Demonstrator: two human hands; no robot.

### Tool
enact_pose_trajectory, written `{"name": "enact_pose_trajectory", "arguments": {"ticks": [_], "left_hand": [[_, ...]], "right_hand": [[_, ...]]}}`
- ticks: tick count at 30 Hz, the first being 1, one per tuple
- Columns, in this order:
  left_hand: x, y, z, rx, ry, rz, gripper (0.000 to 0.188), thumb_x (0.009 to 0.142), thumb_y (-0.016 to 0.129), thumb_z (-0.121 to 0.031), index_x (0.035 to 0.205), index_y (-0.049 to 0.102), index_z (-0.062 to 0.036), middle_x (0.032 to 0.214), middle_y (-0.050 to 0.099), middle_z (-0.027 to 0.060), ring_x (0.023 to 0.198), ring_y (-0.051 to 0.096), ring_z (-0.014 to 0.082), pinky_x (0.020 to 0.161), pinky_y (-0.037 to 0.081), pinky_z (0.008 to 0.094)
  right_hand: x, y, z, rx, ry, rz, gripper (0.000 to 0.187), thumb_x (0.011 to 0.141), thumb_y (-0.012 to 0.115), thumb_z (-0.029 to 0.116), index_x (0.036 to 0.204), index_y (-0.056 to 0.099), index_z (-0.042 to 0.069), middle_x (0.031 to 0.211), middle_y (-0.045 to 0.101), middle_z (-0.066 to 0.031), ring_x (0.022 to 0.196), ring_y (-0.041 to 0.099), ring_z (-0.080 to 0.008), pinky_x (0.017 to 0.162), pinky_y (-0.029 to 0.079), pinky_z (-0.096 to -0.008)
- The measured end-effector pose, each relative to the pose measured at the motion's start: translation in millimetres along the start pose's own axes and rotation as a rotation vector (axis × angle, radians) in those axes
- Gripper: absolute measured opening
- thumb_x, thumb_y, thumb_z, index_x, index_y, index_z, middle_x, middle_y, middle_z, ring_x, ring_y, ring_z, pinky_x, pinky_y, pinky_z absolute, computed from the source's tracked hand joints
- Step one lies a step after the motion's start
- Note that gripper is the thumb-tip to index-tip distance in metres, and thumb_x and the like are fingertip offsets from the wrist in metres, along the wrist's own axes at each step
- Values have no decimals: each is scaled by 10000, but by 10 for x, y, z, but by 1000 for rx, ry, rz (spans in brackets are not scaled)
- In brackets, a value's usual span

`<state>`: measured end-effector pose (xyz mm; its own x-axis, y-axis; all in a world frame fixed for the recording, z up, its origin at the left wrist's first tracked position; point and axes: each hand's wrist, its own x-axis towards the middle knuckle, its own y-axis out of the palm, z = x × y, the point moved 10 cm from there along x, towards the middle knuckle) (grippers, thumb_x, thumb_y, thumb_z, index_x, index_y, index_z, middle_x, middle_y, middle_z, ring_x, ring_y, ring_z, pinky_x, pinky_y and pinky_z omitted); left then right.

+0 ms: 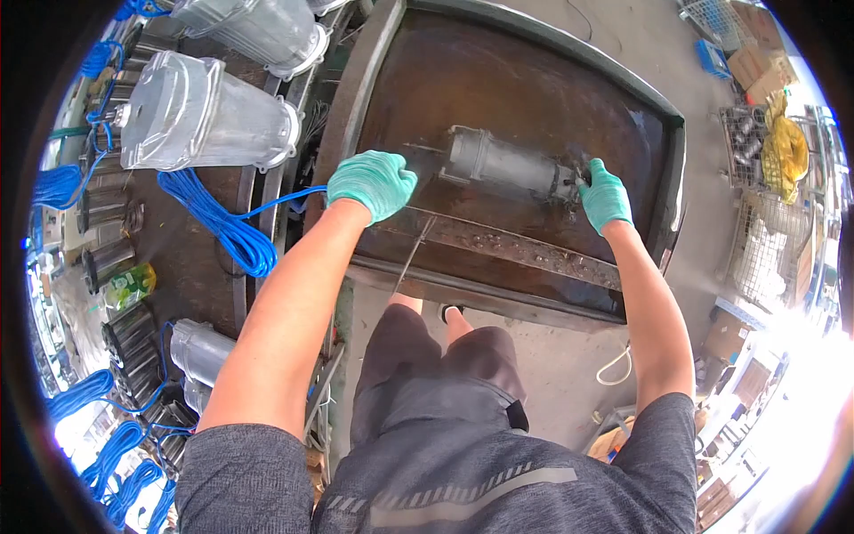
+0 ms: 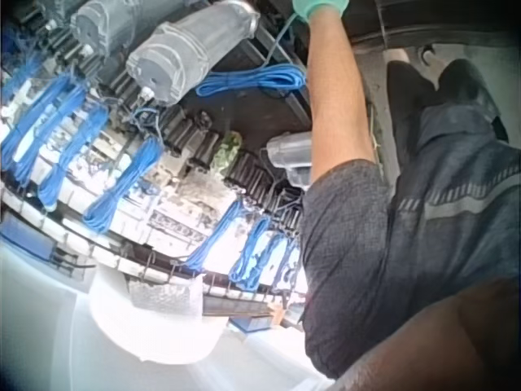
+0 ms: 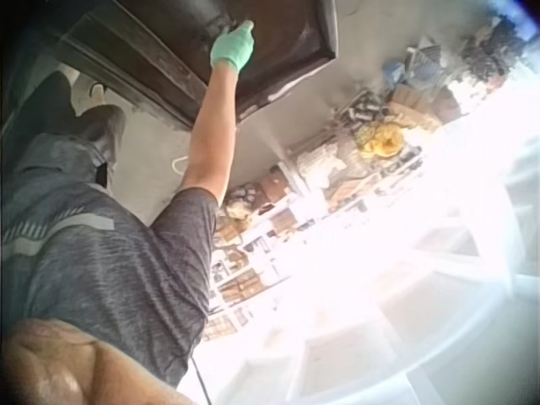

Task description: The person submerges a metal cylinder into a tank of water by hand, lifts it out, and carries it to a workbench where they attach a blue hose to it.

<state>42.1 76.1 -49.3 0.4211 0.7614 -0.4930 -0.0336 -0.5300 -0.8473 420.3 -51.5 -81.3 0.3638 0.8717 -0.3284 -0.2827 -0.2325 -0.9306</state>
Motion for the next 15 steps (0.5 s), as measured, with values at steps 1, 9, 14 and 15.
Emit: {"name": "enact_pose_trajectory", "arguments": {"ticks": [1, 9, 14, 15], "left_hand": [[-18, -40, 28, -4, 1, -20, 354, 904, 531, -363, 968, 756, -97, 1022, 742, 194, 991, 696, 413, 906, 547, 510], [18, 47, -83, 18, -14, -22, 334, 928, 526, -340, 966, 752, -96, 1003, 733, 211, 960, 688, 430, 877, 549, 516], [2, 54, -85, 30, -14, -30, 340, 937, 525, -345, 971, 749, -91, 1003, 729, 211, 959, 681, 435, 877, 546, 522], [0, 51, -85, 35, -12, -30, 341, 938, 524, -345, 972, 748, -91, 1003, 729, 211, 959, 680, 436, 877, 545, 523]], "right_hand": [[-41, -32, 52, 28, -15, -25, 297, 954, 696, 200, 1181, 567, 57, 967, 718, -255, 935, 680, -471, 777, 541, -525], [-62, 74, -138, 129, -89, 10, 200, 966, 674, 140, 1112, 578, 43, 950, 698, -271, 916, 657, -488, 737, 514, -523], [-177, 36, -153, 214, -75, -10, 212, 972, 667, 153, 1139, 585, 51, 994, 712, -261, 937, 669, -473, 760, 538, -506], [-213, 16, -140, 212, -86, -19, 216, 970, 669, 152, 1144, 587, 54, 994, 714, -257, 936, 671, -471, 762, 540, -505]]}}
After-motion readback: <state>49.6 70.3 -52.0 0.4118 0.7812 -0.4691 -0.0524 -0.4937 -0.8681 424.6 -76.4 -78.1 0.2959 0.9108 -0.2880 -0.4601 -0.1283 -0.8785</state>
